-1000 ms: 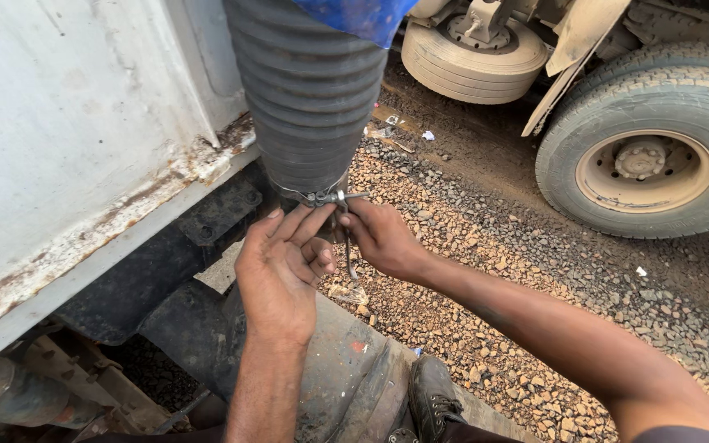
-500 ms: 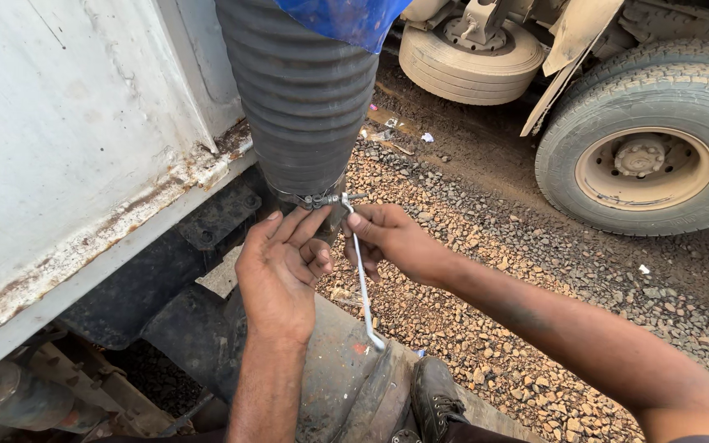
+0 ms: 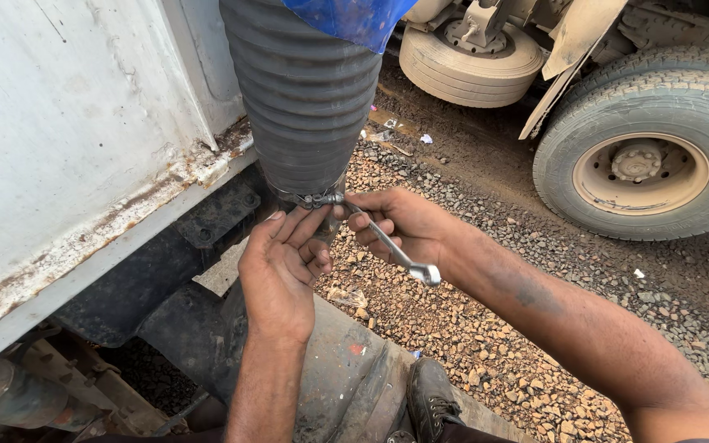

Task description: The person uses a wrench to tighten a metal clamp around a flexible black pipe attached to the side of a truck. The hands repeatedly turn the wrench to secure the clamp while the pipe remains in place.

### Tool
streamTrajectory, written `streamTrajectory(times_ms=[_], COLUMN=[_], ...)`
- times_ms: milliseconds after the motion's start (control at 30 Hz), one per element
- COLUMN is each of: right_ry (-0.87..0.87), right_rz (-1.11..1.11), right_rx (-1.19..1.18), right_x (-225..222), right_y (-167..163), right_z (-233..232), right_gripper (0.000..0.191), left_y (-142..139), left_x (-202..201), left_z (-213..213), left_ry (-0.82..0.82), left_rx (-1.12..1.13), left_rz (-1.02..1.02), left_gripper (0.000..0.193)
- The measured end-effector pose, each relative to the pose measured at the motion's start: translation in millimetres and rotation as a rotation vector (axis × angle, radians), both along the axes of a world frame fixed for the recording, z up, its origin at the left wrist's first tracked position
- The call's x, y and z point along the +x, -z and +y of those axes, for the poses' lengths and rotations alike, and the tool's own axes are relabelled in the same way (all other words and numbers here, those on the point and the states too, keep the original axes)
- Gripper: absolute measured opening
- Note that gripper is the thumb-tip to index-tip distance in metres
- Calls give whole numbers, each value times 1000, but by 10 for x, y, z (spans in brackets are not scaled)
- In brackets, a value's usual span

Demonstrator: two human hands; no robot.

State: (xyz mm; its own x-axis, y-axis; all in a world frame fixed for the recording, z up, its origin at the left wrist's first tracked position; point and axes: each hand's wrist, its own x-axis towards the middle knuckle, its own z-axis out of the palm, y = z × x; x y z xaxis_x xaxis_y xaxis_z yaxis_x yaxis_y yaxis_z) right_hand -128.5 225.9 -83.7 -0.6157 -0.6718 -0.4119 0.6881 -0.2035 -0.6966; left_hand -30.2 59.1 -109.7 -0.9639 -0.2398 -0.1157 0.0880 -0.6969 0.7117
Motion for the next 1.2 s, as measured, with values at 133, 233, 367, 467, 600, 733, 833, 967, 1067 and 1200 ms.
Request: streamTrajectory(times_ms=[133,233,367,467,600,733,833,967,1067,1200], right_ry=[20,4,27,34,-6,-100,-130,-55,-60,-112], right_rz=[-26,-8,29,4,244,541,622,423,395,468], right_rx=[12,27,67,95,242,305,303,288,340,368], right_x=[-17,8,29,11,60,171,137,85,123,193], right_y=[-41,-59,-72,-86,-15,150,186,102,30,19], right_z=[-33,-31,-18,-16,-32,-67,-58,-17,-26,-45], right_gripper=[24,26,28,27,24,27,31,31,29,25], left_y=[3,17,44,65,78,68,55,42,32,17], left_x=[-20,-32,-52,-64,-76,-75,-72,-66,-63,-59], left_z=[8,17,7,-5,-16,-20,-13,0,-1,-18], left_ry=[-6,-3,2,2,1,-5,2,6,16,28], left_rx=[5,23,36,28,36,52,46,22,24,63], left_rz=[3,-5,17,15,40,28,33,25,25,27], left_gripper=[66,64,63,65,69,73,73,73,73,74])
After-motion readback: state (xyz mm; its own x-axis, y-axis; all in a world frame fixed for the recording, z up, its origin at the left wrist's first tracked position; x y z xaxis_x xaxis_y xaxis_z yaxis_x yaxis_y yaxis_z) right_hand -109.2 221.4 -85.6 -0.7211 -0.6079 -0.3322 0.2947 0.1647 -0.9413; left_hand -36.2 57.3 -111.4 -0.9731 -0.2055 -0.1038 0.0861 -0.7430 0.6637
